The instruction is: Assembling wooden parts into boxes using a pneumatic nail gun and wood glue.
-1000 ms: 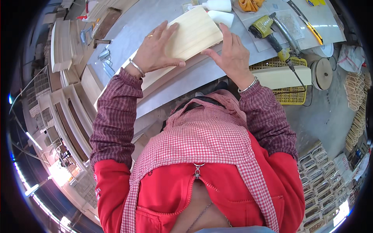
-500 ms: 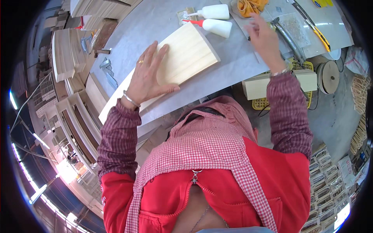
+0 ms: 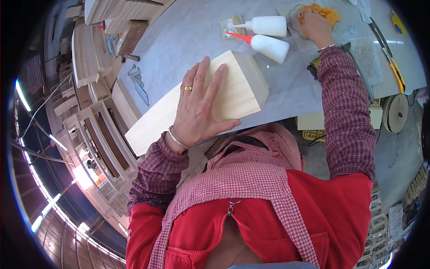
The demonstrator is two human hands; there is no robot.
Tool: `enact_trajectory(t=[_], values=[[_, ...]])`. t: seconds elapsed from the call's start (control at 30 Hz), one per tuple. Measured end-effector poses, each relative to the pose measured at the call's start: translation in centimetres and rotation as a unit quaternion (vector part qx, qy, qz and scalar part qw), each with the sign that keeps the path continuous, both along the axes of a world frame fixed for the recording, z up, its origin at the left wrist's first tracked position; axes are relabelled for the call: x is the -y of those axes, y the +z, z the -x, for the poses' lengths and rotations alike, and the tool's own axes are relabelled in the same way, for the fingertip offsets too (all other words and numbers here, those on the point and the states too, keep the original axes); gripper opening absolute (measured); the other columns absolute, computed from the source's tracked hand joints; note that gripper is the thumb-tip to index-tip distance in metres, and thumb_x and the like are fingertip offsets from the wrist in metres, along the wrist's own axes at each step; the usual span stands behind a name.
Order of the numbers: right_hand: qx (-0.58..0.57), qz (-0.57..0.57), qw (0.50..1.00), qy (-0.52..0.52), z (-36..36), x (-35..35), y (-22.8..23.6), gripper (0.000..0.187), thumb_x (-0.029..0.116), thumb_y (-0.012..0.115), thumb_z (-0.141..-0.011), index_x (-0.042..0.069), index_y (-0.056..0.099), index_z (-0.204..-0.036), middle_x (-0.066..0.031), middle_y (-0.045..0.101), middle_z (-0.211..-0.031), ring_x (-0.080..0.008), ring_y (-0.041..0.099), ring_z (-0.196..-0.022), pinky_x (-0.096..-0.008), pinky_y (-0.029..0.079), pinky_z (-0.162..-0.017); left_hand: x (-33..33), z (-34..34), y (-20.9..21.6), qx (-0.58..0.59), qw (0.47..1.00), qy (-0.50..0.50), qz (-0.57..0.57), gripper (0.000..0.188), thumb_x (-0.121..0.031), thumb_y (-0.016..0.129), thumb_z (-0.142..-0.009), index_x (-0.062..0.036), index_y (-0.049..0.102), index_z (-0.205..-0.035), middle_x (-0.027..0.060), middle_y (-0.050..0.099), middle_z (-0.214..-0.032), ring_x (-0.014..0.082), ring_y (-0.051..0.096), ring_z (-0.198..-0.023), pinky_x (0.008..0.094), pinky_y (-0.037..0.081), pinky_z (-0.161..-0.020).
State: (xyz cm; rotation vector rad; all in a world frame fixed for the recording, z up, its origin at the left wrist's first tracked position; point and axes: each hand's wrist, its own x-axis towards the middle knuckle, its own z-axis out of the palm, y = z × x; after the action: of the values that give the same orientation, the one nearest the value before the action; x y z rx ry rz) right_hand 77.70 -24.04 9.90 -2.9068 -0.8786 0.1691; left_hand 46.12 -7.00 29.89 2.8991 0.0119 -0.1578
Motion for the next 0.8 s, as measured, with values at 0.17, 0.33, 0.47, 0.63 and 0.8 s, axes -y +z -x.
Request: enact_trajectory(t=[0.17,0.33,0.47,0.63,0.8], values=[[-0.019,-0.019,0.999,0.027,0.5,1.0,0.1,0.039,0.034,0.056,-0.086,0.005,0.054,-0.111,-0.0107,0.066,-0.096,-0.0334,0.064,-0.081,-0.0404,0.049,-0.069,-0.3,-0.2,-0.3,0.023,1.000,-0.002,0.011,0.104,-0.058,0.073,-0.057,-0.0134,0.034,-0.143,0.0237,0.026,-0.145,0.0418,0.035,-0.124,0.0532,0.029,-0.103],[0.109,-0.217,0.970,0.018,9.9,0.1,8.4,0.031,0.029,0.058,-0.086,0.005,0.059,-0.106,-0.0095,0.063,-0.092,-0.0301,0.061,-0.077,-0.0376,0.049,-0.066,-1.2,1.7,0.6,0.036,0.999,-0.005,0.015,0.098,-0.055,0.072,-0.063,-0.0104,0.036,-0.142,0.0231,0.028,-0.144,0.0409,0.036,-0.123,0.0514,0.030,-0.104],[-0.244,-0.348,0.904,0.034,20.8,-1.9,16.2,0.026,0.024,0.058,-0.088,0.004,0.061,-0.105,-0.0087,0.062,-0.084,-0.0206,0.054,-0.064,-0.0317,0.043,-0.059,-2.7,6.4,1.4,0.089,0.993,0.025,0.068,0.088,-0.051,0.070,-0.070,-0.0082,0.037,-0.140,0.0216,0.032,-0.143,0.0390,0.038,-0.123,0.0483,0.031,-0.104],[-0.217,-0.182,0.956,0.081,31.2,-3.0,18.5,0.019,0.020,0.046,-0.094,0.005,0.057,-0.100,-0.0136,0.062,-0.086,-0.0279,0.055,-0.070,-0.0378,0.044,-0.065,-10.4,21.1,2.3,0.185,0.967,0.153,0.084,0.065,-0.040,0.065,-0.082,-0.0056,0.044,-0.134,0.0174,0.045,-0.134,0.0337,0.048,-0.118,0.0400,0.039,-0.100],[-0.092,-0.164,0.974,0.126,38.1,-3.8,21.3,0.020,0.021,0.048,-0.094,0.004,0.058,-0.098,-0.0129,0.062,-0.084,-0.0287,0.055,-0.070,-0.0372,0.045,-0.067,-20.8,44.9,2.4,0.194,0.862,0.467,-0.048,0.051,-0.034,0.065,-0.083,-0.0043,0.055,-0.123,0.0134,0.054,-0.122,0.0289,0.057,-0.101,0.0355,0.047,-0.087]])
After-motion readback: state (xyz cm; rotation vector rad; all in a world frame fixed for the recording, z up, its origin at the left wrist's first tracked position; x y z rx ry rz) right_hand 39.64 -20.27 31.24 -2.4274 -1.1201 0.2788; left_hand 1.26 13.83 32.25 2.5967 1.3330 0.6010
